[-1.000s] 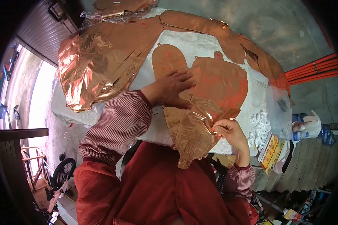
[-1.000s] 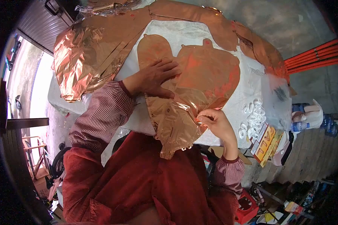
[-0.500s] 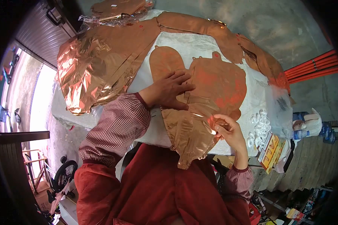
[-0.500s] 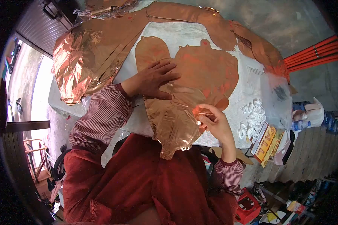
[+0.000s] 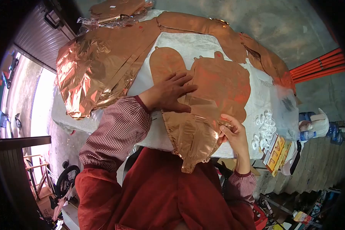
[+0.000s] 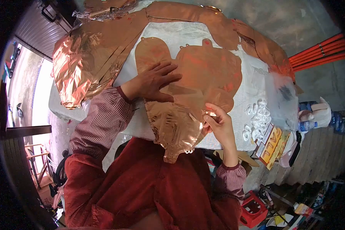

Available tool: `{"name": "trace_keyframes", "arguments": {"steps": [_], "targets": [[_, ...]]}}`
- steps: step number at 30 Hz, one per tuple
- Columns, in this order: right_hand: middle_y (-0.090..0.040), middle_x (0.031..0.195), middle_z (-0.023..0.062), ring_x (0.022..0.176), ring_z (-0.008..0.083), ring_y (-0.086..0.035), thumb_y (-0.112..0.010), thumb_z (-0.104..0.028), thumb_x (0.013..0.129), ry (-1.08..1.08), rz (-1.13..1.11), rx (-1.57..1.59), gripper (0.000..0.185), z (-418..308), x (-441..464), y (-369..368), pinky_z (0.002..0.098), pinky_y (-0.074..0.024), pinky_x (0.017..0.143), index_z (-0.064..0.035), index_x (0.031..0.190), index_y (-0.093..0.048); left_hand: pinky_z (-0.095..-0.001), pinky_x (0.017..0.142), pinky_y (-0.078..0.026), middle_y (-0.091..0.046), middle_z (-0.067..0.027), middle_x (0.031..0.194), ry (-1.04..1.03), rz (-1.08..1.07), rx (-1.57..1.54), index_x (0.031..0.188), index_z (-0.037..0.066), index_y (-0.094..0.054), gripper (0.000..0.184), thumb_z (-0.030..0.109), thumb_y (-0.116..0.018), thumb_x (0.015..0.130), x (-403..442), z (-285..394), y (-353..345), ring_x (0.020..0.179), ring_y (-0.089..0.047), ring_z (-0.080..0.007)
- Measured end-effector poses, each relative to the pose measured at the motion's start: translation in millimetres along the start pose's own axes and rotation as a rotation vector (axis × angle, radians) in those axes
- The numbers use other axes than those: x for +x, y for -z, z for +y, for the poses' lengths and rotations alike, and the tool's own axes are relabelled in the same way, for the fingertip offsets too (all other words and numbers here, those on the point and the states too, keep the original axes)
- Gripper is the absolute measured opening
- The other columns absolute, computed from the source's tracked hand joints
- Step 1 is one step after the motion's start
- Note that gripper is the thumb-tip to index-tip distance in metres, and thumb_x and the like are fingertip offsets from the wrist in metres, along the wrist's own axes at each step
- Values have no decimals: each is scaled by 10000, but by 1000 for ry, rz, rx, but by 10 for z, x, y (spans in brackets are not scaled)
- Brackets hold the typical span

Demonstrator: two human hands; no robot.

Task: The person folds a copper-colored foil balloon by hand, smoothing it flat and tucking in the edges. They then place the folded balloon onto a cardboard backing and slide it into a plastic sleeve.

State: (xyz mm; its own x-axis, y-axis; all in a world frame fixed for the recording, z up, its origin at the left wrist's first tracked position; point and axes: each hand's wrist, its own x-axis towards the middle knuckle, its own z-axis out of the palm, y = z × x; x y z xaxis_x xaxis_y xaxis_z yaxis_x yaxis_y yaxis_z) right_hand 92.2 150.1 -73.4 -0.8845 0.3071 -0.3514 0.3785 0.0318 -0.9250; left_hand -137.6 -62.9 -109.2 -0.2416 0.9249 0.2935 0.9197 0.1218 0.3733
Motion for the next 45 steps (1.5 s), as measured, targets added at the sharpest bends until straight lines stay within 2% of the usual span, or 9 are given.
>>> {"name": "trace_keyframes", "arguments": {"steps": [5,12,14,20,23,32,45], "targets": [[-640,855,32,641,66,-589,-617,-5,896,-6,11,107,402,24,-27,-26,199,-484,519,-7,1288,-525,-490,1112,-253,-379,-202,1433,22,-27,41,1337,121,-467,756,542,-677,745,5,45,47,1363,-308,-358],[-638,815,7,630,46,-563,-635,-1,884,6,57,16,433,-27,-33,-82,195,-475,518,-38,1303,-530,-487,1121,-235,-359,-188,1455,29,-50,70,1358,148,-467,798,589,-662,722,-8,25,-14,1394,-263,-336],[-629,787,24,549,59,-550,-644,-26,881,33,35,19,441,17,-33,-67,186,-457,481,-37,1307,-530,-489,1124,-227,-354,-188,1459,40,-58,59,1356,148,-469,797,591,-660,722,-6,27,-19,1396,-258,-338],[-614,681,15,523,67,-555,-646,-30,881,-18,154,-2,377,-20,-41,-140,189,-456,468,-15,1250,-571,-507,1124,-220,-327,-197,1473,51,-76,42,1374,144,-444,798,555,-676,731,-2,51,20,1406,-235,-351],[-647,701,36,550,59,-572,-645,-31,883,-39,149,39,357,29,-40,-151,207,-494,475,10,1231,-580,-520,1120,-224,-309,-202,1484,54,-97,44,1392,141,-420,809,531,-691,736,1,51,26,1412,-224,-361],[-613,633,31,508,68,-559,-634,-34,892,18,190,-11,340,25,-10,-231,208,-455,459,33,1222,-583,-516,1118,-230,-306,-196,1492,54,-87,37,1401,148,-415,831,552,-694,729,-7,34,1,1415,-227,-354],[-620,652,20,516,69,-579,-655,-46,885,24,175,3,335,91,-14,-182,202,-492,464,18,1206,-588,-512,1119,-229,-318,-203,1484,54,-88,53,1387,150,-444,816,576,-681,734,-7,49,14,1408,-240,-360]]}}
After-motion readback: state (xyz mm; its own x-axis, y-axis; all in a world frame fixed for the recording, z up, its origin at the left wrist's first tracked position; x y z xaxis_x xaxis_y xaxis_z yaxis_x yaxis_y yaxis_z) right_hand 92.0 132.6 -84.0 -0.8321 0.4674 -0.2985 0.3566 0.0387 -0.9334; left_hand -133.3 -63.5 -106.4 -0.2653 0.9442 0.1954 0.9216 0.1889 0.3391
